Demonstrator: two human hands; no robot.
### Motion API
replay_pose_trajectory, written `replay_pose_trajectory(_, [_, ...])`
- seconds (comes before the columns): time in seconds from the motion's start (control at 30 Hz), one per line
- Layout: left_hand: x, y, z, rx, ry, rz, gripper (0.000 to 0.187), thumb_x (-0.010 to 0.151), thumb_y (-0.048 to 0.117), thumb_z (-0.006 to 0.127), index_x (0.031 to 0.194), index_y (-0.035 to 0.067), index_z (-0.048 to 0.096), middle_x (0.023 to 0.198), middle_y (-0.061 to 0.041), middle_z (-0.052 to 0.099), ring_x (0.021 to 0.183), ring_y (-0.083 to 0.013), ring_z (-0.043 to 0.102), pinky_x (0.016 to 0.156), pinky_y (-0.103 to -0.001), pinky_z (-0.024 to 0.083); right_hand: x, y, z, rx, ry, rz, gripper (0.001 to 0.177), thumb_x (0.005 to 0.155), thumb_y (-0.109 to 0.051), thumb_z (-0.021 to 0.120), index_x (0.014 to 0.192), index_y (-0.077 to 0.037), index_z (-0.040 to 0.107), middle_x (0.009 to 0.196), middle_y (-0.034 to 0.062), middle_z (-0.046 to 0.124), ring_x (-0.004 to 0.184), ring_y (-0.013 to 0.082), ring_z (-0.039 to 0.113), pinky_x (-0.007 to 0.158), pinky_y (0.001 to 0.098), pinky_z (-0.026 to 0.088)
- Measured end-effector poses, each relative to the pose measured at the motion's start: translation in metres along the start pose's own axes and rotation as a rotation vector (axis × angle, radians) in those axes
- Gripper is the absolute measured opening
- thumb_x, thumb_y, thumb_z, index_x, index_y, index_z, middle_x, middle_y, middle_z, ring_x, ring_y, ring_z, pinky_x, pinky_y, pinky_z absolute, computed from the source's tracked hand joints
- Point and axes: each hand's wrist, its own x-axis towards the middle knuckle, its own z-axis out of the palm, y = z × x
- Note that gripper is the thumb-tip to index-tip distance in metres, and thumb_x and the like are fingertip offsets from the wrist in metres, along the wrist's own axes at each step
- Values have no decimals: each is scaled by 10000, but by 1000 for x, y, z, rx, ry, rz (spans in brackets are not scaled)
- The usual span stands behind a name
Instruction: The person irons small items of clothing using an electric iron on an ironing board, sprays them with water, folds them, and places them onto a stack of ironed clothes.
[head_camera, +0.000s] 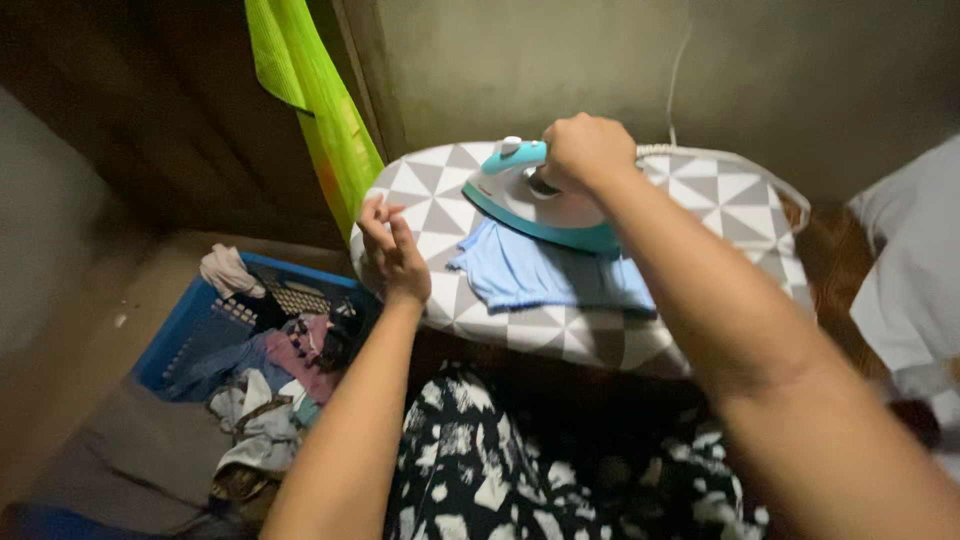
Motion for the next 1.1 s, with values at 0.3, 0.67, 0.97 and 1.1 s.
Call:
replay_pose_trajectory(0.3, [3,-12,-2,-145,-41,-170,673,1100,577,209,1480,36,336,1263,-129,641,1189,-283,611,1092,-384,413,-84,-20,-27,-67,-140,-363,391,698,-522,804,937,-215,768,840,149,730,798,382,714,711,495,573])
replay_pose_trajectory(0.67, [8,-18,-2,-241,-70,-203,703,1087,594,242,1492,28,333,1256,-153,634,1216,-296,590,1132,-408,382,-63,-25,3,-9,130,-230,195,769,-345,757,919,-223,788,818,138,734,743,386,722,650,502,573])
replay_pose_trajectory(0.97, [1,14,-10,115,-267,15,549,1079,462,483,1480,103,380,1311,-120,630,1256,-340,559,1074,-458,409,-88,58,8,-86,100,-275,221,791,-381,763,961,-240,774,785,138,713,753,393,704,646,524,546])
replay_pose_trajectory(1.1, [3,32,-12,238,-347,63,586,972,401,629,1436,126,399,1301,-101,629,1249,-351,542,1055,-490,394,-97,112,10,-219,200,-111,161,842,-277,726,985,-213,761,843,125,725,811,352,727,681,497,562])
